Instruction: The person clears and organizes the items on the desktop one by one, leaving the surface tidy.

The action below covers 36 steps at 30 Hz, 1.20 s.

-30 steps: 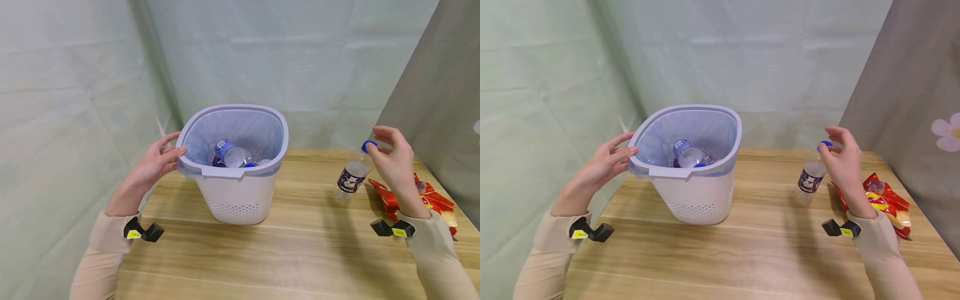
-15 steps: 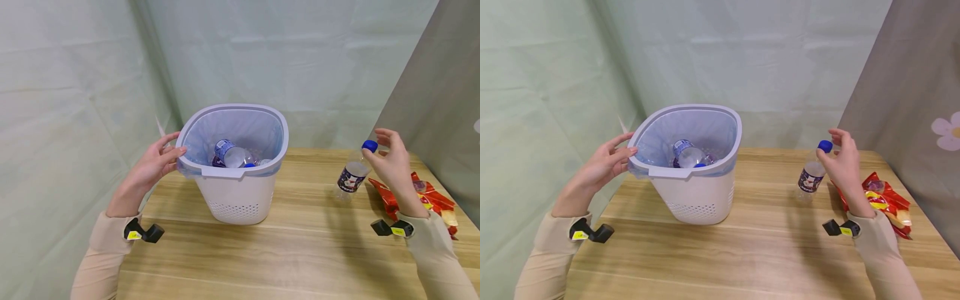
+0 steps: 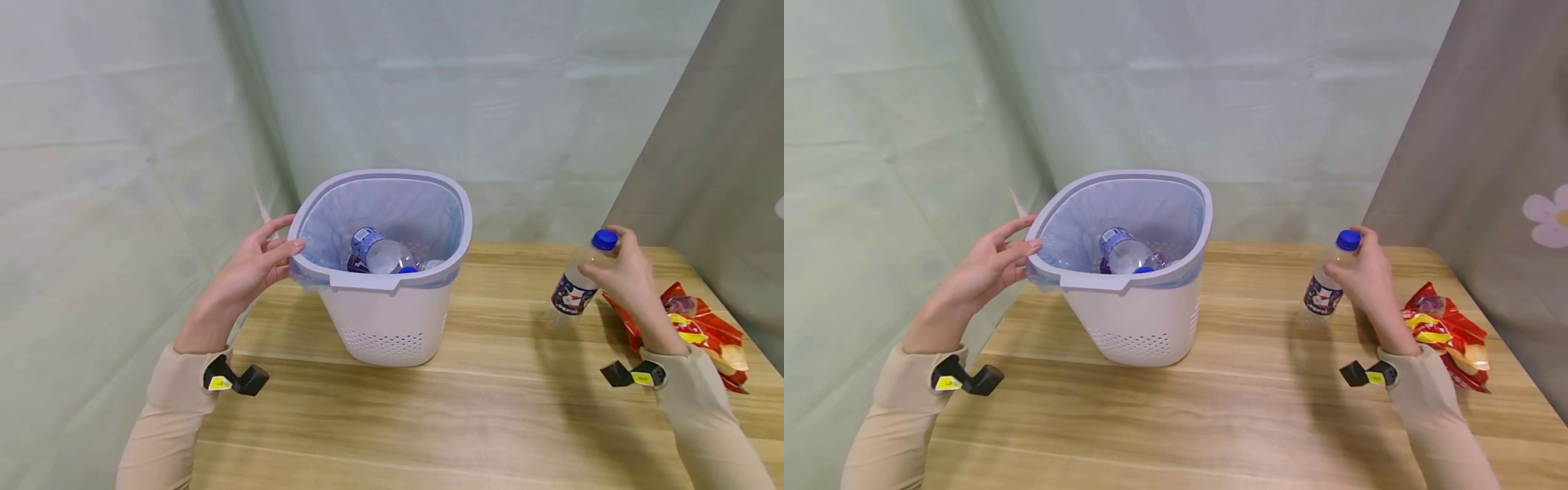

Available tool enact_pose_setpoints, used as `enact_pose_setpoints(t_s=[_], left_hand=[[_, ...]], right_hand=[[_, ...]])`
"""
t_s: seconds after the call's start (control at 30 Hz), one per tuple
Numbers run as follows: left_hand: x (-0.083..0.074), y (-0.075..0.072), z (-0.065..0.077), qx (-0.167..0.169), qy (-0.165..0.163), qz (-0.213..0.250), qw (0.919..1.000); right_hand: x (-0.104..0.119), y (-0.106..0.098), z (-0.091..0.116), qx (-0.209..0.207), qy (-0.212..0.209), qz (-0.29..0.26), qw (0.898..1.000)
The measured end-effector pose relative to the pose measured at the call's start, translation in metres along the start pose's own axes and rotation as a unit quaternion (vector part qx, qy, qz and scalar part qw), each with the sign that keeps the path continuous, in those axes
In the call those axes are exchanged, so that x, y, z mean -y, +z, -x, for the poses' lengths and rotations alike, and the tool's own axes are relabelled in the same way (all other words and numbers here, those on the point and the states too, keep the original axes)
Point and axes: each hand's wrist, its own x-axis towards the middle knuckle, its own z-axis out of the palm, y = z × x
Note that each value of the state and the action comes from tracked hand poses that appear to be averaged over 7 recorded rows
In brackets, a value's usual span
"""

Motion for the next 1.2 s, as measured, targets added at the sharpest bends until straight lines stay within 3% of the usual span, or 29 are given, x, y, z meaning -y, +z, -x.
enact_pose_setpoints(t_s=[0.2,0.8,1.2], left_hand=[[0.000,0.000,0.000,-0.002,-0.002,-0.001,1.0000],[0.003,-0.002,-0.004,-0.001,-0.002,0.003,1.0000],[0.003,-0.003,-0.005,-0.008,-0.002,0.003,1.0000]], right_hand=[[-0.006,0.002,-0.003,0.032,0.019,0.027,0.999],[0.005,0.004,0.000,-0.021,-0.012,0.021,0.999],[0.013,0.004,0.006,-0.072,-0.049,-0.057,0.995]])
